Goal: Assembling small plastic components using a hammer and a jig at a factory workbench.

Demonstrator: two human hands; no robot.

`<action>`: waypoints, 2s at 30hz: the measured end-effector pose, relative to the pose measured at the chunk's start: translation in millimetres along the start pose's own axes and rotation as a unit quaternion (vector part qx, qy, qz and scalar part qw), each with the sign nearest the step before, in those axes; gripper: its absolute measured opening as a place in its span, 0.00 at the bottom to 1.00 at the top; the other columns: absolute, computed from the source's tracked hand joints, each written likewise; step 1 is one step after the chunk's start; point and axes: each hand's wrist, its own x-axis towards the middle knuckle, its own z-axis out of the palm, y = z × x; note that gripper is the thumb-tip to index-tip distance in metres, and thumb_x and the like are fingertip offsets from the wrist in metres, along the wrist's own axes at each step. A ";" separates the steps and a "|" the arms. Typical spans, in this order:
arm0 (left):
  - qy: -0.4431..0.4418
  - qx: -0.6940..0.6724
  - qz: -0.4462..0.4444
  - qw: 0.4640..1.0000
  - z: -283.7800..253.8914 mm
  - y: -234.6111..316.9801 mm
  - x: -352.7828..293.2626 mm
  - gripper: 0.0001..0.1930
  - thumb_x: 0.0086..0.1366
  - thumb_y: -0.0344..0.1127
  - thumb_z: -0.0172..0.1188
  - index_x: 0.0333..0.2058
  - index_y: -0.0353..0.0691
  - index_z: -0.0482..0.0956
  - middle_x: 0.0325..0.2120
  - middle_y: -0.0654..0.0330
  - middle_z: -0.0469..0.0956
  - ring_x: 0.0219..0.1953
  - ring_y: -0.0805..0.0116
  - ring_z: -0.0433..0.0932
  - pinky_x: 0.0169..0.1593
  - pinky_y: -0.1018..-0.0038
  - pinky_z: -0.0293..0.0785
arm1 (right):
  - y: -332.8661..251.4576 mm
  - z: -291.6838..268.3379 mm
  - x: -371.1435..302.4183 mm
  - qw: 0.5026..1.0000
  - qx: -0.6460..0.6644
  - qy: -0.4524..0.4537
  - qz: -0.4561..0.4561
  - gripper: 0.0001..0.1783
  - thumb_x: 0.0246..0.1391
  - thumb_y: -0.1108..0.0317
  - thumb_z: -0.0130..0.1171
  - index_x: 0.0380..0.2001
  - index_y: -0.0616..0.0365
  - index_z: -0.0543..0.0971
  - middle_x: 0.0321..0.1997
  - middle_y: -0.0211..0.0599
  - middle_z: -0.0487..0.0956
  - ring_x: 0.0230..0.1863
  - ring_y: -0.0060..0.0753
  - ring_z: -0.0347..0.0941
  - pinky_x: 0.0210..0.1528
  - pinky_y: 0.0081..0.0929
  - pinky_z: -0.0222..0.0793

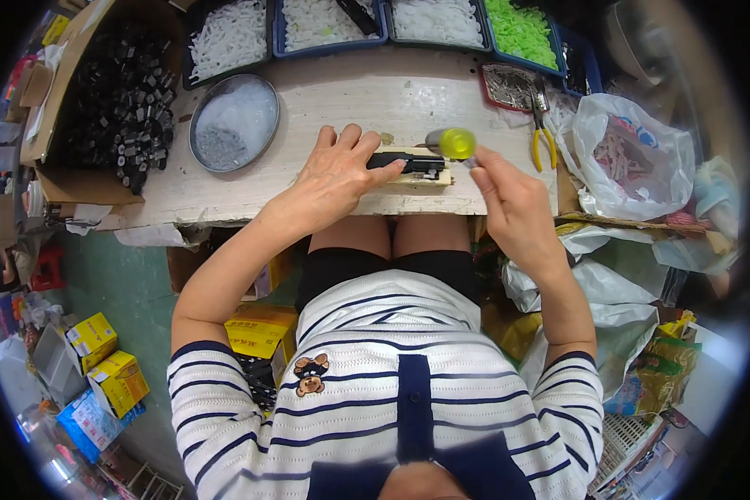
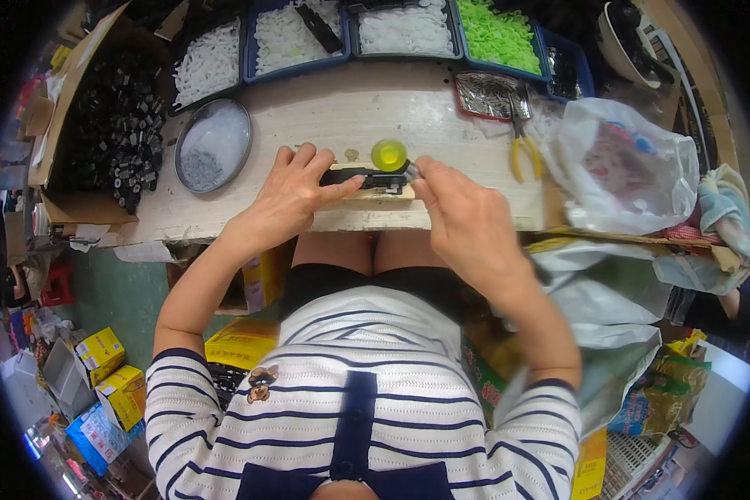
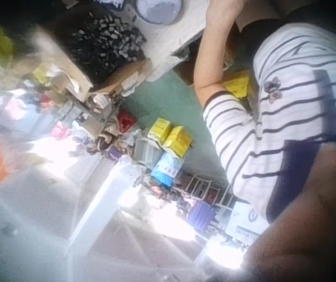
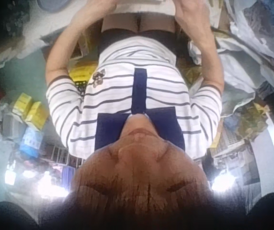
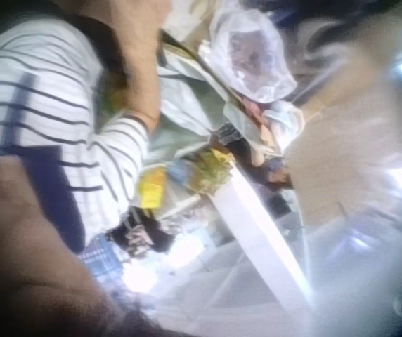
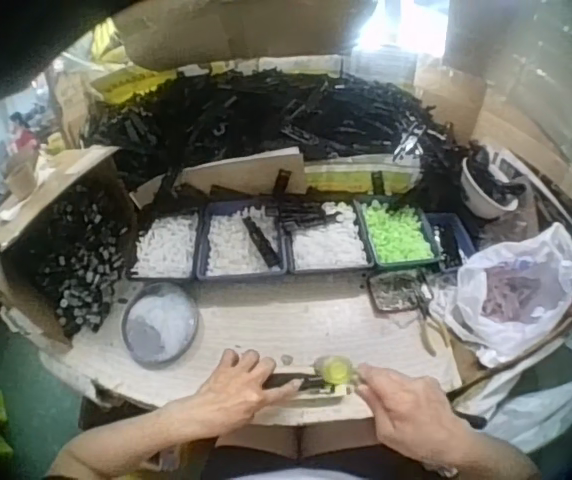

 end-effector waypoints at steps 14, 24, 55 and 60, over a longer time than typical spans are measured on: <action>-0.010 -0.068 -0.023 0.997 -1.8 -6.2 6.6 0.25 0.43 0.22 0.56 0.44 0.49 0.77 0.34 0.58 0.70 0.39 0.61 0.68 0.39 0.68 0.66 | 2.4 6.9 6.7 0.971 -0.130 -0.190 0.063 0.09 0.55 0.63 0.47 0.30 0.58 0.69 0.23 0.46 0.76 0.25 0.54 0.72 0.26 0.47 0.65; 0.126 -0.287 -0.153 0.937 7.9 -9.3 3.9 0.30 0.39 0.19 0.58 0.47 0.38 0.70 0.26 0.56 0.74 0.32 0.58 0.70 0.36 0.64 0.69 | -12.4 15.9 18.5 0.996 0.077 0.034 -0.031 0.09 0.55 0.65 0.46 0.37 0.56 0.70 0.28 0.45 0.76 0.26 0.53 0.72 0.28 0.43 0.66; 0.328 -0.216 -0.212 0.895 32.7 16.5 -39.3 0.38 0.41 0.25 0.65 0.55 0.39 0.61 0.45 0.55 0.67 0.46 0.58 0.64 0.47 0.66 0.56 | -3.4 47.1 29.5 0.996 -0.028 -0.062 -0.055 0.11 0.54 0.60 0.50 0.38 0.52 0.72 0.20 0.42 0.75 0.20 0.48 0.71 0.21 0.42 0.65; 0.274 -0.180 -0.147 0.933 26.9 25.2 -5.8 0.32 0.44 0.27 0.64 0.52 0.41 0.65 0.42 0.57 0.69 0.44 0.60 0.65 0.47 0.65 0.55 | 41.7 37.2 17.2 0.989 -0.122 0.061 0.064 0.10 0.52 0.64 0.51 0.39 0.52 0.72 0.18 0.39 0.73 0.20 0.46 0.71 0.20 0.39 0.65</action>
